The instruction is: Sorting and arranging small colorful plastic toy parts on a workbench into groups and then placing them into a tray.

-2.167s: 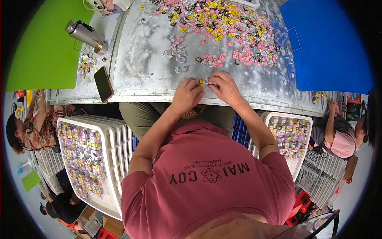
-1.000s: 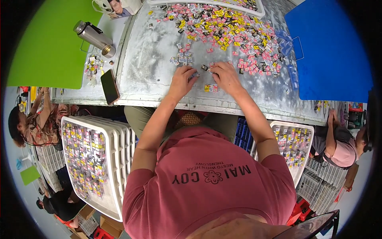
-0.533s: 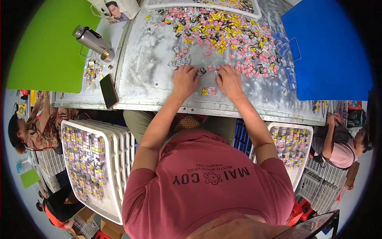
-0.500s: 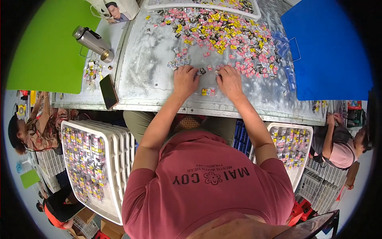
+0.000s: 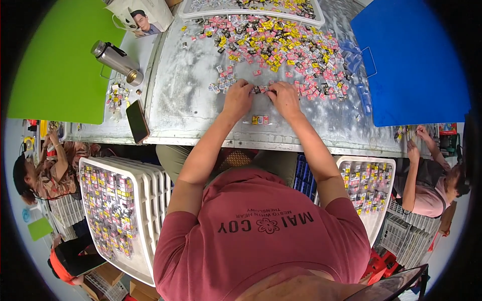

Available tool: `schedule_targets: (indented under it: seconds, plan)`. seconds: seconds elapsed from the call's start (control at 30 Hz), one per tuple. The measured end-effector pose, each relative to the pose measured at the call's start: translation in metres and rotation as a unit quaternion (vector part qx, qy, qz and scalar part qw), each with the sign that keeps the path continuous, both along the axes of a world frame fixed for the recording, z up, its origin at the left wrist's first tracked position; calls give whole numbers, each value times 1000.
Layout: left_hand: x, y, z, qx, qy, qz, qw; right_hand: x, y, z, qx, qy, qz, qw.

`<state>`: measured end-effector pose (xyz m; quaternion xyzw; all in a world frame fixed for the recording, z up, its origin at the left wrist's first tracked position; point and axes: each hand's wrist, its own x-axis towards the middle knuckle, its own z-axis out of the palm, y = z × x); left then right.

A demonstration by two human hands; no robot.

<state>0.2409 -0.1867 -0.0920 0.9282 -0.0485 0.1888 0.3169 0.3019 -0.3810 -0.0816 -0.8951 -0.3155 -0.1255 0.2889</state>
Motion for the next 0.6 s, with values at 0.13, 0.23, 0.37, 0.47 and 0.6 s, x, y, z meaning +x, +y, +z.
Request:
schedule_targets:
  seconds: [0.13,0.23,0.37,0.47,0.6]
  plan:
    - [1,-3,0,-13,1,5,1000,2,-2,-4,28,45,15,998]
    - [-4,-7,-4,-20,-19,22,999,-3,-5,-1,36,49,20,998]
    - [-20,-6,-9,-43,-59,17,997,-9,-26,-7,45,-10,15,999]
    - [-32,8,-13,-51,-59,17,997,-2,-48,-11,14,-53,-3,999]
    - [-32,29,-12,8,-61,4,998,15,-59,-12,-3,-90,-58,994]
